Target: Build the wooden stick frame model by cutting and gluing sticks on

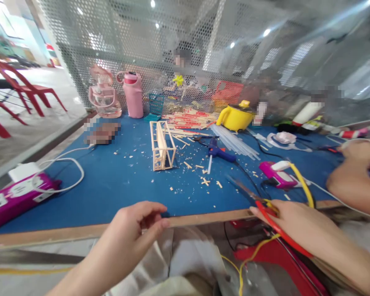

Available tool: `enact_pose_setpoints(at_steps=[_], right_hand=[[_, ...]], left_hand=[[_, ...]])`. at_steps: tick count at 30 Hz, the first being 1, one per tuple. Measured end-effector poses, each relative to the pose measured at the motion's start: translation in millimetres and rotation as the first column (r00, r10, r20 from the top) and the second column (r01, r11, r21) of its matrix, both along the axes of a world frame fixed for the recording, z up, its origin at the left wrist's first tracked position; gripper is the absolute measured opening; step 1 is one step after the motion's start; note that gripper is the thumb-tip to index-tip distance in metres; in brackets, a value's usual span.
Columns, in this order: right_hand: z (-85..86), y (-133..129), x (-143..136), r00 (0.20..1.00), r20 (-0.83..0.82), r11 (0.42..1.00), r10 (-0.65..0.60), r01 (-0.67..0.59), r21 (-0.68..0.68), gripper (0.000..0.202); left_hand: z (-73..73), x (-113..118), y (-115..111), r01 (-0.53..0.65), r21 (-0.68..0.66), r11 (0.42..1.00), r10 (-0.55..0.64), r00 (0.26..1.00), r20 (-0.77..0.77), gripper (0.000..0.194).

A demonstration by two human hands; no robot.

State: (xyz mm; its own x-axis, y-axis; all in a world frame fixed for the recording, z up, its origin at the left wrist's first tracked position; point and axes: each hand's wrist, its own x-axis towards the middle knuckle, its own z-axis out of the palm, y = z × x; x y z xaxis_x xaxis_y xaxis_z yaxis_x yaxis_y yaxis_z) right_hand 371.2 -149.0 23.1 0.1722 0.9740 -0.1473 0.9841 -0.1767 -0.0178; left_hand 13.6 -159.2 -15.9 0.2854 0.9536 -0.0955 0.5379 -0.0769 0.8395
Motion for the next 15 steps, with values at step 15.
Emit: enact_pose_setpoints(at_steps=[15], right_hand=[[30.7, 110, -35, 0.938, 0.168, 0.952, 0.302, -0.307, 0.001, 0.042]], left_hand=[[8.8, -30, 69, -0.193, 0.212, 0.958, 0.221, 0.968, -0.115, 0.033]])
